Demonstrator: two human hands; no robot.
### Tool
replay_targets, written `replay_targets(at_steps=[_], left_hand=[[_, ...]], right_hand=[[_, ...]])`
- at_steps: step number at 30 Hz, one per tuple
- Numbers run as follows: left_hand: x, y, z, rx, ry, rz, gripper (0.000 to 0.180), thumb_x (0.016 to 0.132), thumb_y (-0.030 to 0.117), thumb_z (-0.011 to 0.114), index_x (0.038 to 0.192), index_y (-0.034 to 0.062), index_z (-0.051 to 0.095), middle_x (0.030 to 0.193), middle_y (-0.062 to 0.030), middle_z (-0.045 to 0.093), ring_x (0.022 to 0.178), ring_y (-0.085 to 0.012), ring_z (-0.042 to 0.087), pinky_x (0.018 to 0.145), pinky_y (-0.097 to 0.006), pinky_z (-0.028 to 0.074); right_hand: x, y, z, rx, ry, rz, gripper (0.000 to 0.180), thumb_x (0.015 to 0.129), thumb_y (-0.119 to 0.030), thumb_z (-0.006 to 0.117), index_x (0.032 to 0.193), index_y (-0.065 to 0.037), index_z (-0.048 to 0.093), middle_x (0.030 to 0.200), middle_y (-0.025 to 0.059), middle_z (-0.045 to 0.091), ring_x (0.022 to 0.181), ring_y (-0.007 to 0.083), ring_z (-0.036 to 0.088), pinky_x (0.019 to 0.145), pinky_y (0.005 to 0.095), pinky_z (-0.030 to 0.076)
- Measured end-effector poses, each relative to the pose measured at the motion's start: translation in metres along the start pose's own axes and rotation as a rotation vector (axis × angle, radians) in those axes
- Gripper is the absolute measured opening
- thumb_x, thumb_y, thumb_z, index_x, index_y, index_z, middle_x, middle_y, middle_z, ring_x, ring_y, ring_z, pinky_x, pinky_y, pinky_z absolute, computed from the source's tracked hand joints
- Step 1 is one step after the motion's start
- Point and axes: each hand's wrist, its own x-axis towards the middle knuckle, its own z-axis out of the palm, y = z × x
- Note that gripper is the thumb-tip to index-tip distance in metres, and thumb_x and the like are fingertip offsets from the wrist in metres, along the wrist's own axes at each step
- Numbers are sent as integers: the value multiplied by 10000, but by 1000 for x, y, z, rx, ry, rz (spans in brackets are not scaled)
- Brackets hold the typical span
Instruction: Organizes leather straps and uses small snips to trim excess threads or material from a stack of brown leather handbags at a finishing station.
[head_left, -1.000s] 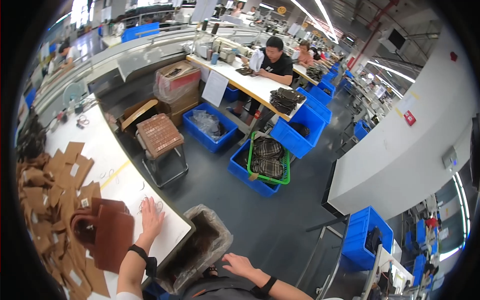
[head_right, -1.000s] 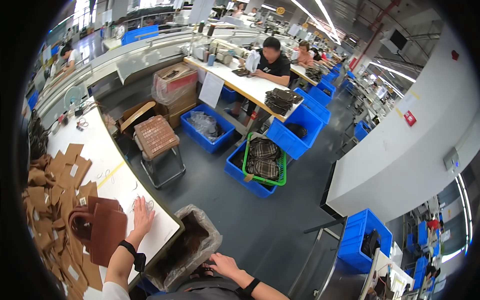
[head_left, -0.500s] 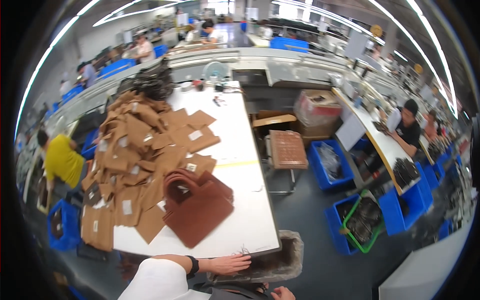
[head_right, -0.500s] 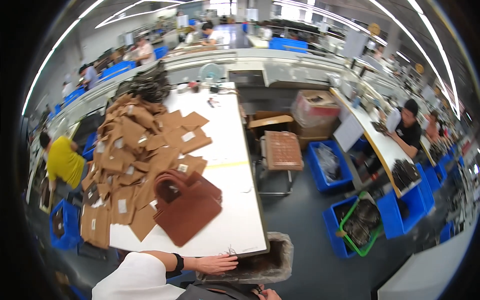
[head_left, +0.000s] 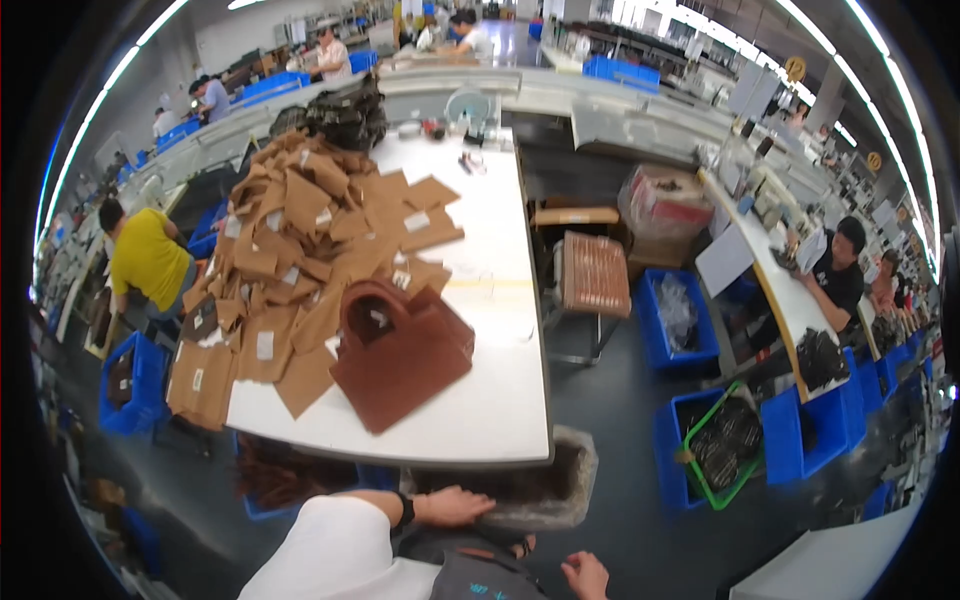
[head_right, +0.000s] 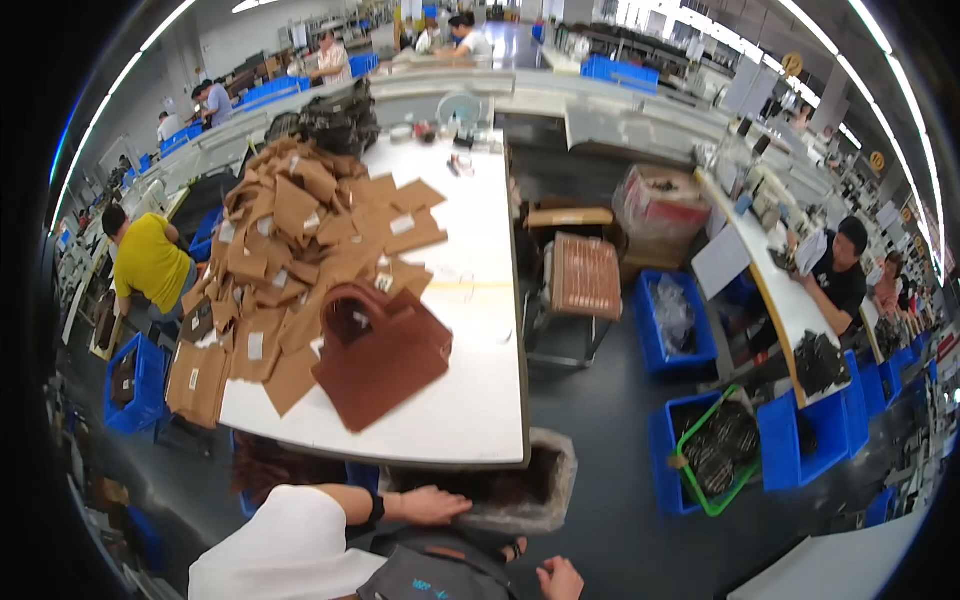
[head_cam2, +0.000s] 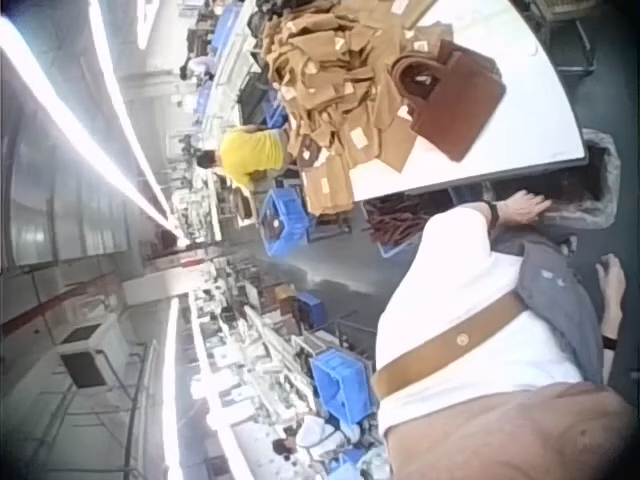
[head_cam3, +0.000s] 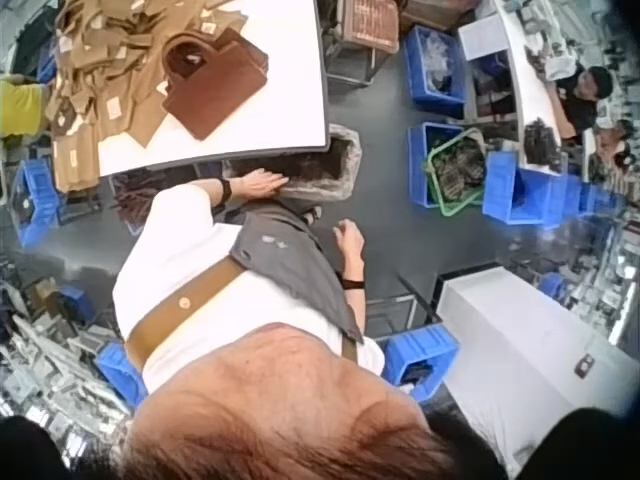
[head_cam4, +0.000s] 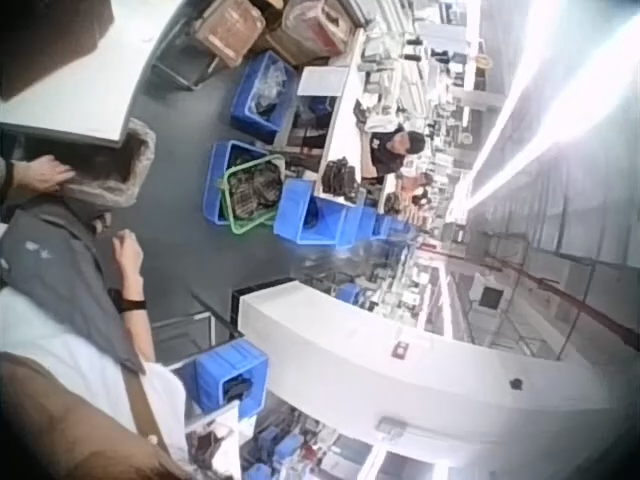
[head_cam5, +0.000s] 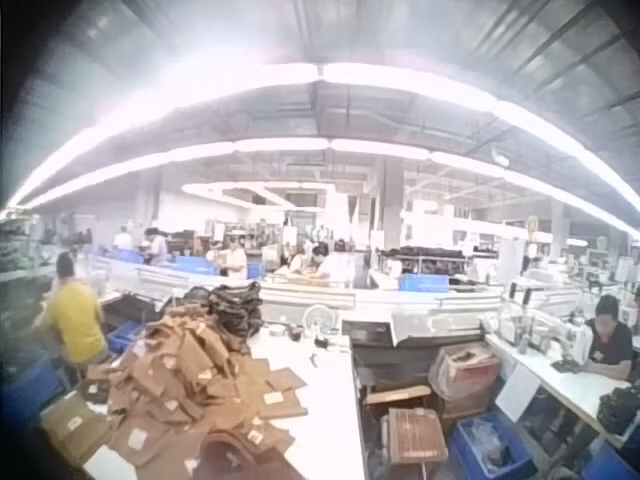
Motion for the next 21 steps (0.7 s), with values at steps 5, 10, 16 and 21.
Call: replay_targets(at_steps=[5,10,16,21], left_hand=[[-4,-13,17,-10,168,108,188,916,252,543,898,65,548,795,-118,627,756,-314,642,640,-429,521],[-13,-15,13,-22,431,-108,188,853,268,605,802,94,553,741,-105,598,696,-326,622,587,-429,511],[-35,-30,1,-233,563,-533,229,863,242,613,1040,96,609,846,-137,656,809,-351,641,687,-454,509],[-39,-3,-9,-150,362,-549,512,893,296,598,1334,87,444,1066,-162,603,954,-353,605,800,-435,499]], right_hand=[[-33,22,-2,61,0,65,209,745,-229,749,872,-107,635,785,67,628,747,240,647,667,386,496],[-31,22,-1,45,-5,20,205,773,-216,730,893,-97,614,845,82,628,794,286,641,679,412,500],[-22,-13,-18,100,-3,29,181,790,-165,712,904,-72,605,837,78,617,719,272,622,667,393,490],[-27,-10,-9,88,-13,41,197,784,-165,720,917,-65,613,844,69,627,681,231,617,663,364,488]])
